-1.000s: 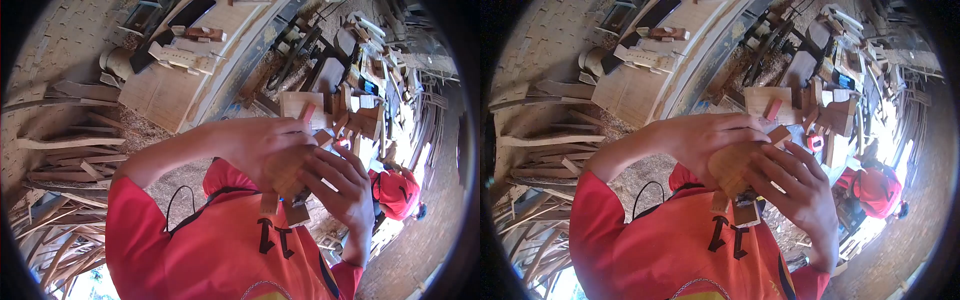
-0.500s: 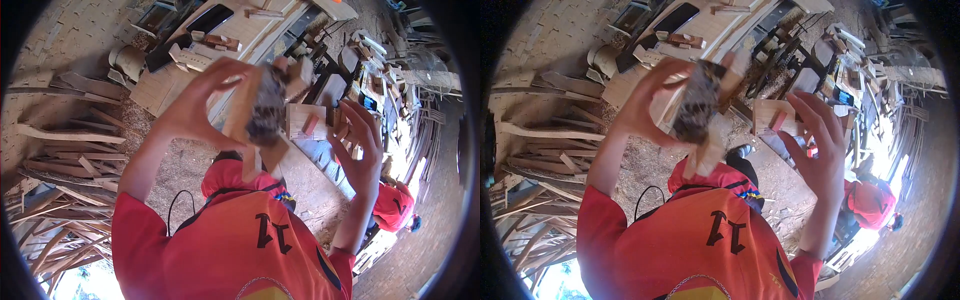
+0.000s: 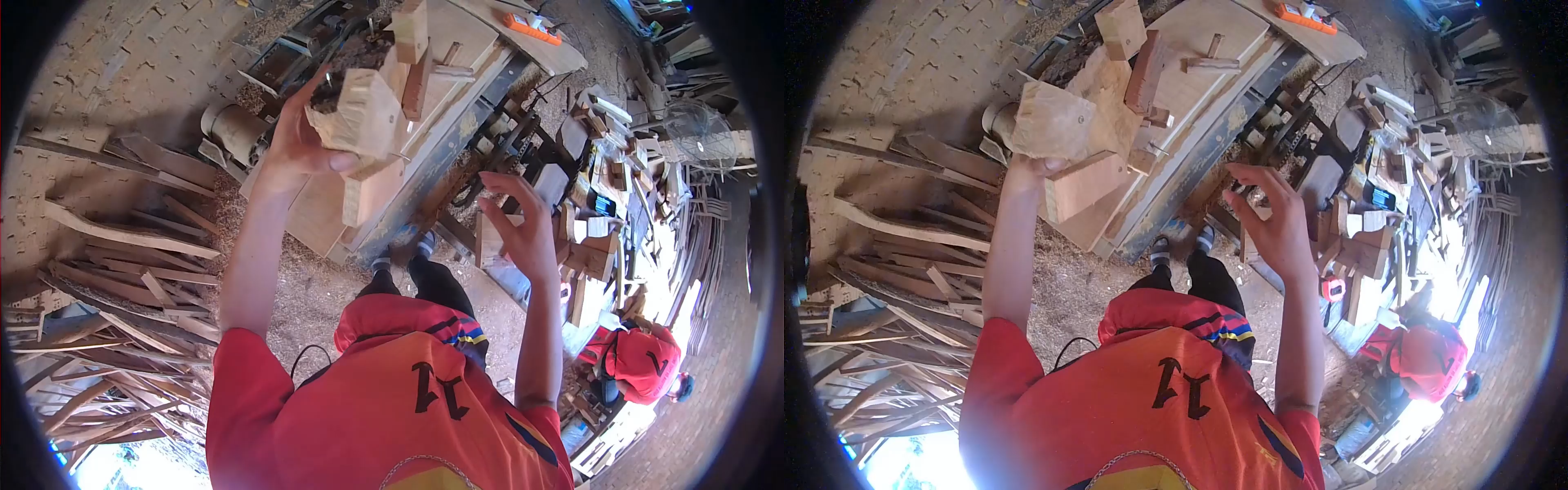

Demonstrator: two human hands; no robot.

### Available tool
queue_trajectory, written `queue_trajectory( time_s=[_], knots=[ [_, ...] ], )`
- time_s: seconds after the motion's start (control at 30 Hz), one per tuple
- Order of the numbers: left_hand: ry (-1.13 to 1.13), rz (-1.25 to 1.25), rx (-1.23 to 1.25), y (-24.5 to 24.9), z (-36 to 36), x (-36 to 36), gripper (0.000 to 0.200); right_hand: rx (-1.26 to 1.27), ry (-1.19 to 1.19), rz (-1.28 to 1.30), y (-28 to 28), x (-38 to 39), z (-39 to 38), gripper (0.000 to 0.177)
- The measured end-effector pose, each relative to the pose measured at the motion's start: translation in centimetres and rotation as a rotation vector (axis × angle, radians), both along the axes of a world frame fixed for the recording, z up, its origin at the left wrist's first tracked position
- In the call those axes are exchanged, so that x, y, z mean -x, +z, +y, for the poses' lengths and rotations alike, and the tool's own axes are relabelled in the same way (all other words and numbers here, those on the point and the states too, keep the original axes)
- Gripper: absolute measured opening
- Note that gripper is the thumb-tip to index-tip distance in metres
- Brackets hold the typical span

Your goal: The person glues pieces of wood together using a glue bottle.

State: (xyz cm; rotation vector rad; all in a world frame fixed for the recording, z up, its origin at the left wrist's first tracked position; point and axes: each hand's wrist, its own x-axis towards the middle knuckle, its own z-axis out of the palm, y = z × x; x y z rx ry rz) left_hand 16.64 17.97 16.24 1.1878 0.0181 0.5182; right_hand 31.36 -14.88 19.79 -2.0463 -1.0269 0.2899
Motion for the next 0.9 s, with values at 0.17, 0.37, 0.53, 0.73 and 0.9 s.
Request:
queue_trajectory(
  time_s=[0.17,0.37,0.53,0.73,0.9],
  knots=[
    [-0.028,-0.010,0.047,-0.7,0.8,-1.6,0.107,0.026,0.006,0.126,-1.5,-2.2,0.6,0.035],
    [0.046,0.014,0.107,-2.3,2.8,-4.9,0.104,-0.022,0.035,0.169,-2.8,-5.5,0.9,0.035],
    [0.194,0.115,0.185,-2.0,3.9,-6.7,0.110,-0.026,0.044,0.245,-3.8,-7.0,-0.1,0.035],
    [0.242,0.166,0.035,-0.8,4.1,-8.8,0.101,0.020,0.020,0.322,-5.0,-7.5,-1.5,0.035],
    [0.206,0.132,-0.123,1.0,6.3,-11.0,0.087,0.065,0.026,0.297,-5.3,-7.7,-1.9,0.034]
  ],
)
